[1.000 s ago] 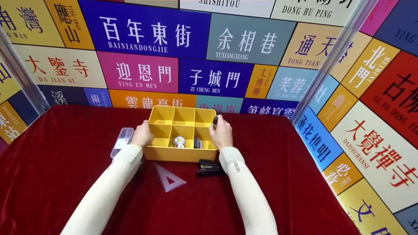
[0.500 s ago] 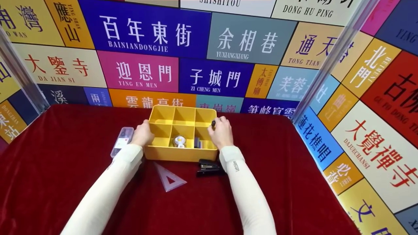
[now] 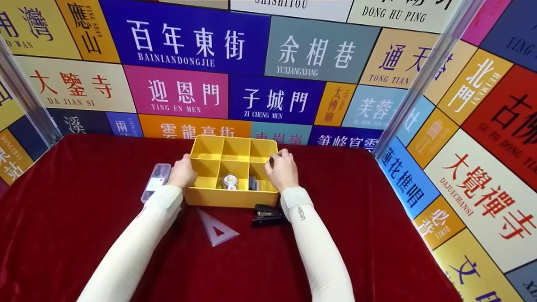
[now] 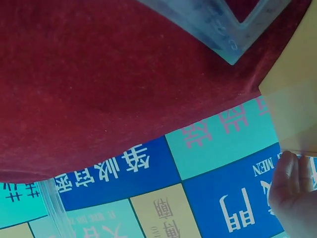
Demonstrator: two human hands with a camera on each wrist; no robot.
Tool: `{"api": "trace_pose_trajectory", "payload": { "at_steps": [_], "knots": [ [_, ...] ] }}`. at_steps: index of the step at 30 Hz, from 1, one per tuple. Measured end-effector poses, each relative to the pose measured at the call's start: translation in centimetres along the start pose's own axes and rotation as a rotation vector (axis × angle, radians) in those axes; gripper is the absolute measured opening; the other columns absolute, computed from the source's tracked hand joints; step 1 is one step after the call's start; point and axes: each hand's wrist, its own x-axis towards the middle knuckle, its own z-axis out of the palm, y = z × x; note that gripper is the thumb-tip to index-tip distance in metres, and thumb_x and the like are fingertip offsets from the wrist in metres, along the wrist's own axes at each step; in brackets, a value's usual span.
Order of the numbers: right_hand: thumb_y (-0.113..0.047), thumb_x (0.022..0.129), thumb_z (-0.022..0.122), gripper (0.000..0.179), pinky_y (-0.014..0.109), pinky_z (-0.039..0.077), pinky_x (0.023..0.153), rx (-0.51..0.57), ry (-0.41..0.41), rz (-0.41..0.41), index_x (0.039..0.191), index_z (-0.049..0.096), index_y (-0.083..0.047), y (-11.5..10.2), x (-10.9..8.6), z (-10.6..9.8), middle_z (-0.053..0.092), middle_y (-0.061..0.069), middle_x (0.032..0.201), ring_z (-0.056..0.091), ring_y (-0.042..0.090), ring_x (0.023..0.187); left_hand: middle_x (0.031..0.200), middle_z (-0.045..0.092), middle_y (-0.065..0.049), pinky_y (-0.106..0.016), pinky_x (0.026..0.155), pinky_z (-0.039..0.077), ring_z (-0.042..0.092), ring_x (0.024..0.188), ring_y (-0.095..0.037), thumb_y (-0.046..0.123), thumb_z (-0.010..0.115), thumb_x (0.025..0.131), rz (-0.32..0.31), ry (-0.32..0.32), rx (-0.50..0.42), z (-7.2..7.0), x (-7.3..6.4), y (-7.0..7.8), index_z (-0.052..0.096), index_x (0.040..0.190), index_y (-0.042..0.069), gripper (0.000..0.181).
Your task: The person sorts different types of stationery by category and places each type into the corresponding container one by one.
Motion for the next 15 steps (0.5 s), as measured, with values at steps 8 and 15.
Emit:
{"api": "trace_pose_trajectory", "payload": {
  "at_steps": [8, 15],
  "knots": [
    [-0.031, 0.098, 0.059, 0.038, 0.052, 0.044, 0.105, -0.010, -0.084, 0.096, 0.118, 0.072, -0.002, -0.02, -0.02, -0.21, 0.058, 0.021, 0.126, 0.055, 0.041, 0.117, 0.129, 0.063, -0.028, -0.054, 0.099, 0.052, 0.062, 0.118, -0.046, 0.004, 0.055, 0.092, 0.004, -0.004, -0.001, -0.07, -0.10, 0.09, 0.047, 0.134, -0.001, 0.043],
    [-0.029, 0.101, 0.051, 0.040, 0.053, 0.044, 0.105, -0.023, -0.103, 0.113, 0.120, 0.070, 0.001, -0.04, -0.01, -0.12, 0.058, 0.024, 0.129, 0.055, 0.043, 0.117, 0.130, 0.062, -0.029, -0.055, 0.099, 0.052, 0.062, 0.118, -0.046, 0.004, 0.057, 0.090, 0.000, -0.007, -0.012, -0.06, -0.17, 0.03, 0.047, 0.132, -0.001, 0.043]
  ]
}}
